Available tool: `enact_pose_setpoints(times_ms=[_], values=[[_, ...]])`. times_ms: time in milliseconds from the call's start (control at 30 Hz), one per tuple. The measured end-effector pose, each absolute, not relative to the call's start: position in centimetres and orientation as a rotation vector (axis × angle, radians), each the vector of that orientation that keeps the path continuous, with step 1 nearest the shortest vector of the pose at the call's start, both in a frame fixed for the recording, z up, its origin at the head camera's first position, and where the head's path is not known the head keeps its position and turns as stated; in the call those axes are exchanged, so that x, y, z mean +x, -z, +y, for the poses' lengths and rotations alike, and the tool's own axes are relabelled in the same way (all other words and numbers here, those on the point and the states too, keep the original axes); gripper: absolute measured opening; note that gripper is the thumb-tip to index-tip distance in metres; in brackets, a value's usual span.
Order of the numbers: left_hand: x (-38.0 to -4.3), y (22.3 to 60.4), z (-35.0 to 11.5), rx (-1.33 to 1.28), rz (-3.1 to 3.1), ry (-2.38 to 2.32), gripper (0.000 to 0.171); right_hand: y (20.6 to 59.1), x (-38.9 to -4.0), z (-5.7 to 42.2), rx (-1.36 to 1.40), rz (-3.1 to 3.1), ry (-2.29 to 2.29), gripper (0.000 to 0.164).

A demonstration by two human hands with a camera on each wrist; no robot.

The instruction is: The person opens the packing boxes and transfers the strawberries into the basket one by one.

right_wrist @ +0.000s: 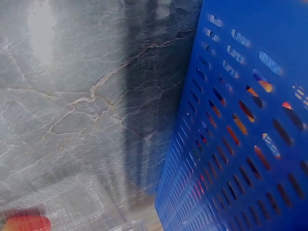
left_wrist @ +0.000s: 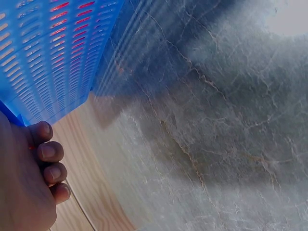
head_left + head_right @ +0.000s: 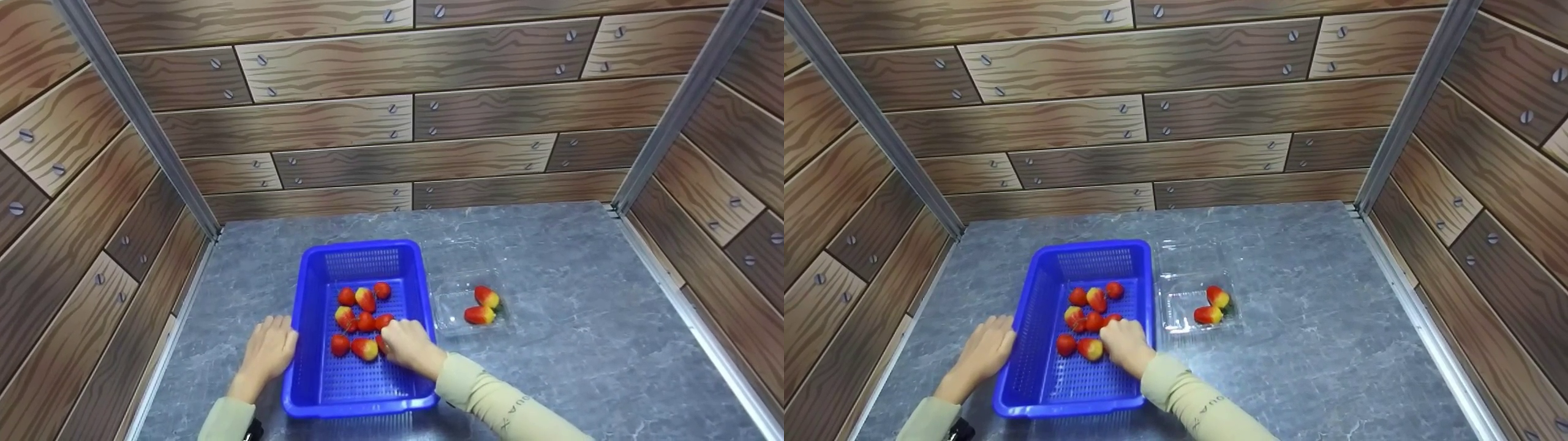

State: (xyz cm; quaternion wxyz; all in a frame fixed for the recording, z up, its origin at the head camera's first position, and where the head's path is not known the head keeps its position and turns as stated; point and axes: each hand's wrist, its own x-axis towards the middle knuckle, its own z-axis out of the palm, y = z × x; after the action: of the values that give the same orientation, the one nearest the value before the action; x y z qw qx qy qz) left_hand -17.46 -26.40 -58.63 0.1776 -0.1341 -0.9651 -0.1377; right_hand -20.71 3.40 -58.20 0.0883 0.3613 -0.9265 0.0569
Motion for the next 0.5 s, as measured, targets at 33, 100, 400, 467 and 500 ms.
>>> enact_pose_setpoints(times_ms=[33, 100, 400, 467, 500], values=[[-17.48, 58.63, -26.39, -0.382, -2.727, 0.389, 0.013, 58.18, -20.74, 3.41, 1.076, -2.763, -0.170, 0.034], [-17.51, 58.63, -26.39, -0.385, -2.720, 0.386, 0.013, 58.13, -20.77, 3.43, 1.077, -2.771, -0.163, 0.034], [-17.46, 58.59, -26.31, -0.380, -2.711, 0.398, 0.014, 58.13, -20.78, 3.47, 1.067, -2.819, -0.189, 0.039], [-17.41, 58.60, -26.29, -0.380, -2.712, 0.406, 0.014, 58.21, -20.69, 3.46, 1.071, -2.791, -0.203, 0.038], [-17.40, 58.59, -26.29, -0.379, -2.713, 0.409, 0.014, 58.25, -20.65, 3.47, 1.072, -2.773, -0.208, 0.037]])
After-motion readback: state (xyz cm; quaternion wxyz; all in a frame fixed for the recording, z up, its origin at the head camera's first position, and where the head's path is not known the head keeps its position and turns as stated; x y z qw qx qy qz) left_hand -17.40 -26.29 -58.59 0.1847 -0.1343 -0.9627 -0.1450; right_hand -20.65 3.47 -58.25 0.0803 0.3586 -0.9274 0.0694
